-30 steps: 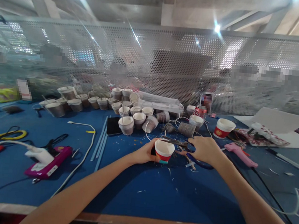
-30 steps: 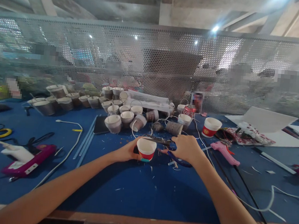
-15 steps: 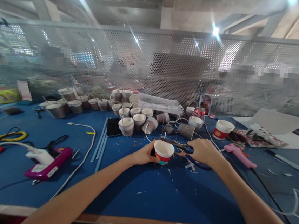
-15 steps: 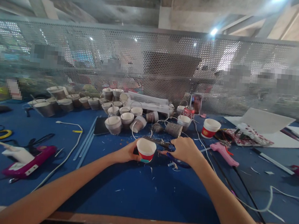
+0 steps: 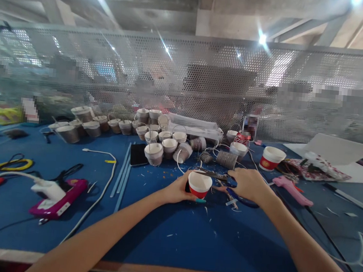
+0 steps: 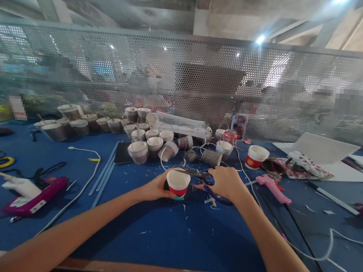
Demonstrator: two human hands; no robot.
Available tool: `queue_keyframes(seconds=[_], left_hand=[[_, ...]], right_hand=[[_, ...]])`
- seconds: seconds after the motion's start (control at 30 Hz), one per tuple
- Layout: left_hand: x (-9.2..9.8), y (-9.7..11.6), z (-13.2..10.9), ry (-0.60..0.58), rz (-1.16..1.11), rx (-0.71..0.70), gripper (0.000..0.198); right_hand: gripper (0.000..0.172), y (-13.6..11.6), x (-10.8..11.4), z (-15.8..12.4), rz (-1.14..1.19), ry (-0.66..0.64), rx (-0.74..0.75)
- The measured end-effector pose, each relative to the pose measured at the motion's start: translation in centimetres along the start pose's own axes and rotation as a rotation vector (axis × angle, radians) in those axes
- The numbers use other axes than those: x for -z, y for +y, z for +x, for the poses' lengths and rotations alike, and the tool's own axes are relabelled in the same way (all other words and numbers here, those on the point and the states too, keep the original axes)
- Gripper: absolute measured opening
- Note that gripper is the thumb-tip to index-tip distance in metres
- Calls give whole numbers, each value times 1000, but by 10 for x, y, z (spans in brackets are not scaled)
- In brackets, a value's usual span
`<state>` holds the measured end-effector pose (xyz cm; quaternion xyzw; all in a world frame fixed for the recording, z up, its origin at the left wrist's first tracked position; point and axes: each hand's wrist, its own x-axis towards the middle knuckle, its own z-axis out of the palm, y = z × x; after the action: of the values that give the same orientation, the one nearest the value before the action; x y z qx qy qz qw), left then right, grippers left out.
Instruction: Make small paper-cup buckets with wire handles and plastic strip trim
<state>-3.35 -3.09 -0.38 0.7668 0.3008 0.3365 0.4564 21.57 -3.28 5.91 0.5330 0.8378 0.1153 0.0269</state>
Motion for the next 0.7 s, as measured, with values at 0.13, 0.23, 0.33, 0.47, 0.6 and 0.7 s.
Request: queue_keyframes(seconds=[0.13, 0.23, 0.33, 0.47, 0.6, 0.7], left_hand=[[2, 0, 1, -47, -66, 29, 77], [2, -2, 0, -67, -126, 55, 72], [3, -3, 0, -80, -146, 61, 69], [3, 0, 0, -102, -138, 63, 69], [1, 7, -2, -89, -26, 60, 80], [-2, 7, -3, -12, 61, 24, 83]], right_hand=[[56, -1, 1, 0, 10, 7, 7], [57, -2, 1, 0, 27, -4, 5], [58, -2, 2, 0, 32, -16, 2], [57, -2, 2, 0, 27, -5, 14], [54, -2, 3, 0, 19, -11, -2], [53, -2, 4, 1, 16, -17, -11]])
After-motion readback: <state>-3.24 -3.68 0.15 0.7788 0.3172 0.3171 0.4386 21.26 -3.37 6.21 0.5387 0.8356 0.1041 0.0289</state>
